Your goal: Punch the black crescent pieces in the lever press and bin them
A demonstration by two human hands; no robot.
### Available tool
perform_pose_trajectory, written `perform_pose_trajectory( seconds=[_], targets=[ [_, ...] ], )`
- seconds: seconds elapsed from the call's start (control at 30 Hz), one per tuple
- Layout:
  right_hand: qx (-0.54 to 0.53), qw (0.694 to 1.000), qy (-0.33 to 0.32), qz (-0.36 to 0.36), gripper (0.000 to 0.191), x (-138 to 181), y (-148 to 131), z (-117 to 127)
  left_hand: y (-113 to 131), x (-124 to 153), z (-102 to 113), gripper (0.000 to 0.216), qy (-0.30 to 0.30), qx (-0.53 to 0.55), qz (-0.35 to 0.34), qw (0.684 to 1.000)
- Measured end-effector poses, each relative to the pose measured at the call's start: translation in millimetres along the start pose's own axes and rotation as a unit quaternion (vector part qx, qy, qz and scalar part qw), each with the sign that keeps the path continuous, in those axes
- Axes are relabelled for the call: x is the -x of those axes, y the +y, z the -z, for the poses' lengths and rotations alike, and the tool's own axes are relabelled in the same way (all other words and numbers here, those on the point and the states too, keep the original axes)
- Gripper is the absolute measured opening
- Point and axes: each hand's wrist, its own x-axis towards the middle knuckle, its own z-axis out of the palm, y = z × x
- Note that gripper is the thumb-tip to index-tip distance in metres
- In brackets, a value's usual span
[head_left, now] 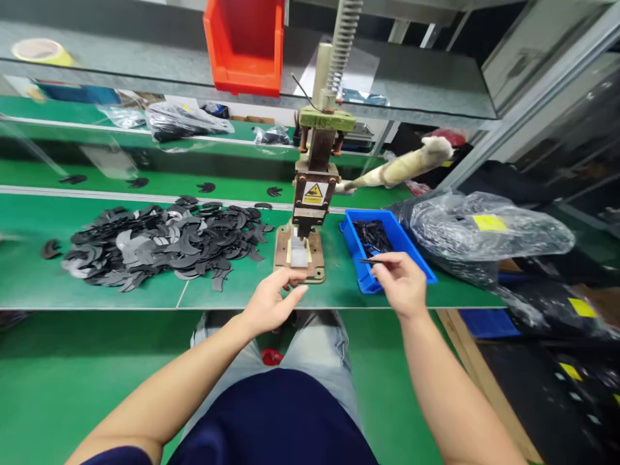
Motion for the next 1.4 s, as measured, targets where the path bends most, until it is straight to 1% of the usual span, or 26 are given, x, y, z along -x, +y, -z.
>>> perform_pose_trajectory(
  seconds=[0.07, 0.13, 0.23, 0.33, 0.43, 0.57, 0.7, 0.73, 0.77, 0.83, 0.9, 0.93, 1.0, 1.03, 1.07, 1.1, 1.13, 1.17, 1.23, 1.27, 1.3, 1.33, 1.37, 1.4],
  targets=[
    [-0.066, 0.997, -0.020, 0.023, 0.023, 27.5, -19.8, -28.5, 14.5, -5.6, -6.5, 0.027, -0.020, 0.019, -0.031, 0.999],
    [-0.124, 0.990, -0.043, 0.045, 0.018, 49.2, -33.9, -50.9, 24.7, -6.8, -9.7, 0.032, -0.031, 0.029, -0.061, 0.997],
    [-0.189, 0.977, -0.069, 0.070, 0.017, 65.3, -42.8, -70.7, 30.7, -2.4, -8.7, 0.026, -0.028, 0.026, -0.087, 0.995],
    [-0.225, 0.967, -0.084, 0.082, 0.021, 67.3, -41.6, -80.5, 29.8, 4.7, -4.4, 0.019, -0.021, 0.023, -0.087, 0.996],
    [-0.239, 0.963, -0.091, 0.084, 0.025, 66.5, -38.5, -86.9, 26.6, 10.0, -1.6, 0.019, -0.020, 0.021, -0.076, 0.997],
    [-0.239, 0.963, -0.093, 0.084, 0.025, 68.3, -36.1, -92.8, 23.8, 12.0, -0.7, 0.018, -0.019, 0.016, -0.069, 0.997],
    [-0.227, 0.965, -0.095, 0.093, 0.025, 66.2, -35.3, -92.8, 23.7, 9.3, 1.2, 0.018, -0.022, 0.024, -0.064, 0.997],
    [-0.223, 0.964, -0.100, 0.100, 0.026, 64.0, -35.6, -92.0, 23.3, 8.0, 1.9, 0.016, -0.027, 0.029, -0.046, 0.998],
    [-0.220, 0.963, -0.108, 0.109, 0.027, 61.2, -36.1, -91.0, 22.4, 6.4, 2.6, 0.014, -0.038, 0.040, -0.013, 0.998],
    [-0.207, 0.958, -0.138, 0.141, 0.030, 54.5, -37.9, -89.4, 19.1, 2.9, 3.7, 0.021, -0.080, 0.094, 0.086, 0.989],
    [-0.185, 0.949, -0.171, 0.191, 0.032, 48.0, -40.3, -88.7, 13.9, -0.3, 4.0, 0.030, -0.136, 0.186, 0.186, 0.955],
    [-0.172, 0.943, -0.185, 0.216, 0.033, 45.4, -41.5, -88.6, 10.7, -1.7, 4.0, 0.034, -0.160, 0.235, 0.220, 0.933],
    [-0.150, 0.935, -0.207, 0.247, 0.036, 40.7, -43.5, -87.4, 2.8, -4.7, 3.8, 0.041, -0.189, 0.310, 0.253, 0.897],
    [-0.142, 0.934, -0.215, 0.247, 0.038, 37.7, -44.0, -85.7, -2.4, -7.1, 3.9, 0.044, -0.193, 0.329, 0.257, 0.888],
    [-0.131, 0.936, -0.220, 0.240, 0.040, 33.5, -44.2, -82.7, -8.8, -10.4, 4.1, 0.047, -0.188, 0.335, 0.254, 0.888],
    [-0.117, 0.943, -0.215, 0.226, 0.040, 27.5, -44.1, -78.2, -16.7, -15.0, 4.5, 0.049, -0.175, 0.327, 0.249, 0.895],
    [-0.102, 0.953, -0.195, 0.208, 0.039, 19.2, -44.0, -72.2, -26.2, -21.2, 5.3, 0.049, -0.149, 0.311, 0.241, 0.907],
    [-0.089, 0.965, -0.158, 0.188, 0.035, 8.4, -44.5, -64.7, -37.3, -28.8, 6.2, 0.048, -0.110, 0.287, 0.233, 0.923],
    [-0.085, 0.984, -0.037, 0.155, 0.025, -20.4, -49.5, -46.3, -61.9, -47.2, 8.7, 0.043, -0.016, 0.226, 0.215, 0.950],
    [-0.098, 0.984, 0.030, 0.146, 0.023, -37.2, -55.2, -36.3, -74.1, -57.1, 10.1, 0.039, 0.025, 0.188, 0.205, 0.960],
    [-0.121, 0.977, 0.091, 0.150, 0.025, -54.3, -63.5, -26.4, -85.3, -66.6, 11.4, 0.034, 0.050, 0.139, 0.192, 0.970],
    [-0.149, 0.965, 0.138, 0.165, 0.030, -70.9, -74.6, -17.1, -94.9, -75.3, 12.7, 0.029, 0.063, 0.082, 0.175, 0.979],
    [-0.179, 0.952, 0.161, 0.190, 0.038, -85.9, -87.9, -9.1, -102.4, -83.0, 13.8, 0.023, 0.062, 0.020, 0.153, 0.986],
    [-0.204, 0.940, 0.169, 0.215, 0.046, -98.9, -102.7, -2.6, -107.8, -89.3, 14.7, 0.019, 0.048, -0.041, 0.126, 0.990]
  ],
)
